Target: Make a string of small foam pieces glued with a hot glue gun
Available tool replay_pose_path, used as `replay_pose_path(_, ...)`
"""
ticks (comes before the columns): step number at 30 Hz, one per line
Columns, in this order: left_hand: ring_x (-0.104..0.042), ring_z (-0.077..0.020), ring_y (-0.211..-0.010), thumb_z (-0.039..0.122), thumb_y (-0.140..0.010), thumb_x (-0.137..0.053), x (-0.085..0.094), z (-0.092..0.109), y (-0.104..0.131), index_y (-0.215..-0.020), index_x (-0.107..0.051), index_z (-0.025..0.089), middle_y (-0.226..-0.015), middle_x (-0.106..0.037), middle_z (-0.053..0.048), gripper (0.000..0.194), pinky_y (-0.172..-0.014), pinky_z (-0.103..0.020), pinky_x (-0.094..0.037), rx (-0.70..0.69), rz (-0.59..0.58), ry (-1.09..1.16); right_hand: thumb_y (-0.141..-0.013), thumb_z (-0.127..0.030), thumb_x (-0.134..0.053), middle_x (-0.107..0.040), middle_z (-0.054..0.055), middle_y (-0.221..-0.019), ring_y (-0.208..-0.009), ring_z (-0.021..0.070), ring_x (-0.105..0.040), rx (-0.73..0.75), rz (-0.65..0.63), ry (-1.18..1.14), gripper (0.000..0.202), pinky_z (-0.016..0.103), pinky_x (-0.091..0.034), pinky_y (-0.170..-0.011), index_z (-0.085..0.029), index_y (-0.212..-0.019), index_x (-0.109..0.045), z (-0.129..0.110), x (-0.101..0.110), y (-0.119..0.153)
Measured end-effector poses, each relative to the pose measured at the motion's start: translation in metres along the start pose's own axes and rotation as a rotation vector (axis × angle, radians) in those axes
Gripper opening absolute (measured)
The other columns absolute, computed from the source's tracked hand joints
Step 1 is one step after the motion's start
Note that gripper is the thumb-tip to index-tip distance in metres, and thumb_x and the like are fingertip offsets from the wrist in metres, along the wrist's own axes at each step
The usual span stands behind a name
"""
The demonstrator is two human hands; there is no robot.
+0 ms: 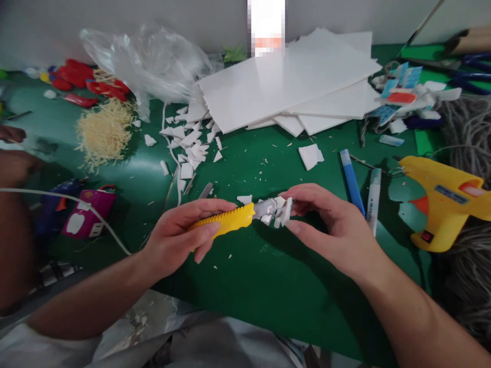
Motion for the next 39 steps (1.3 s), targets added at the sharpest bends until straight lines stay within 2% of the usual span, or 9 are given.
replay_pose_path(4, -0.053, -0.0029, -0.041, 0.028, -0.089, -0.066, 0.000, 0.000, -0.001, -0.116, -0.074, 0.016, -0.090, -0.076, -0.006, 0.031, -0.039, -0.014, -0.044, -0.008, 0.027, -0.022, -0.075, -0.049, -0.081, -0.077, 0.004, -0.104, -0.084, 0.0192, -0.073, -0.045, 0.001, 0.018, 0.038, 0.034, -0.063, -0.080, -0.030, -0.108, -0.075, 0.004, -0.001, 0.003)
replay_pose_path(10, -0.055, -0.0044, -0.044, 0.026, -0.092, -0.064, 0.001, 0.001, 0.000, -0.118, -0.073, 0.016, -0.079, -0.074, -0.001, 0.030, -0.042, -0.014, -0.046, -0.066, 0.059, -0.101, -0.079, -0.049, -0.076, -0.079, 0.003, -0.095, -0.077, 0.0192, -0.073, -0.085, 0.105, 0.138, 0.035, 0.033, -0.063, -0.072, -0.030, -0.108, -0.076, -0.002, -0.004, 0.005)
replay_pose_path(13, -0.055, -0.0036, -0.045, 0.022, -0.095, -0.061, 0.001, 0.001, 0.003, -0.118, -0.072, 0.018, -0.082, -0.074, 0.000, 0.026, -0.043, -0.014, -0.047, -0.176, 0.093, -0.167, -0.081, -0.046, -0.075, -0.077, 0.002, -0.094, -0.074, 0.0182, -0.070, -0.026, 0.167, 0.224, 0.029, 0.034, -0.061, -0.071, -0.031, -0.106, -0.075, -0.002, -0.005, 0.005)
replay_pose_path(16, -0.060, -0.0030, -0.051, 0.015, -0.094, -0.059, 0.000, 0.004, 0.005, -0.119, -0.070, 0.019, -0.099, -0.078, -0.003, 0.027, -0.047, -0.013, -0.048, -0.318, 0.097, -0.305, -0.081, -0.044, -0.075, -0.072, 0.000, -0.084, -0.066, 0.0165, -0.065, 0.108, 0.173, 0.312, 0.026, 0.033, -0.059, -0.065, -0.032, -0.103, -0.074, -0.003, -0.005, 0.002)
replay_pose_path(20, -0.075, -0.0106, -0.084, 0.007, -0.090, -0.060, -0.003, 0.006, 0.006, -0.117, -0.069, 0.018, -0.115, -0.078, -0.006, 0.031, -0.071, -0.015, -0.059, -0.484, 0.084, -0.510, -0.082, -0.036, -0.075, -0.067, -0.001, -0.079, -0.062, 0.0148, -0.062, 0.160, 0.136, 0.421, 0.021, 0.031, -0.054, -0.059, -0.029, -0.101, -0.073, -0.011, -0.006, -0.002)
replay_pose_path(22, -0.075, -0.0123, -0.093, 0.006, -0.089, -0.059, -0.004, 0.006, 0.006, -0.118, -0.068, 0.017, -0.114, -0.078, -0.006, 0.032, -0.084, -0.017, -0.059, -0.548, 0.070, -0.579, -0.082, -0.035, -0.075, -0.067, 0.000, -0.077, -0.063, 0.0150, -0.062, 0.159, 0.136, 0.478, 0.020, 0.031, -0.053, -0.059, -0.028, -0.100, -0.073, -0.015, -0.007, -0.002)
replay_pose_path(26, -0.074, -0.0134, -0.103, 0.006, -0.092, -0.055, -0.004, 0.003, 0.005, -0.121, -0.066, 0.017, -0.117, -0.077, -0.007, 0.033, -0.094, -0.019, -0.058, -0.606, 0.037, -0.651, -0.084, -0.034, -0.073, -0.068, 0.001, -0.083, -0.066, 0.0143, -0.063, 0.183, 0.171, 0.544, 0.019, 0.030, -0.053, -0.060, -0.027, -0.101, -0.073, -0.017, -0.009, 0.001)
replay_pose_path(33, -0.073, -0.0136, -0.107, 0.005, -0.094, -0.054, -0.004, 0.002, 0.005, -0.121, -0.065, 0.017, -0.117, -0.077, -0.007, 0.032, -0.097, -0.021, -0.058, -0.633, 0.026, -0.707, -0.090, -0.024, -0.064, -0.070, -0.001, -0.078, -0.065, 0.0131, -0.064, 0.178, 0.147, 0.557, 0.013, 0.027, -0.048, -0.054, -0.029, -0.099, -0.073, -0.018, -0.007, 0.002)
replay_pose_path(39, -0.076, -0.0148, -0.096, 0.007, -0.093, -0.055, 0.000, 0.006, 0.007, -0.122, -0.066, 0.021, -0.114, -0.078, -0.005, 0.034, -0.087, -0.022, -0.062, -0.627, 0.129, -0.791, -0.090, -0.027, -0.067, -0.069, 0.000, -0.084, -0.063, 0.0120, -0.063, 0.221, 0.101, 0.587, 0.011, 0.026, -0.050, -0.054, -0.026, -0.100, -0.072, -0.013, -0.005, 0.000)
Point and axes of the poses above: each hand's wrist, its own y-axis away from the middle knuckle, its own x-axis out of the back of the hand, z = x × y, the point moved 1 cm from there along -y, towards the middle knuckle
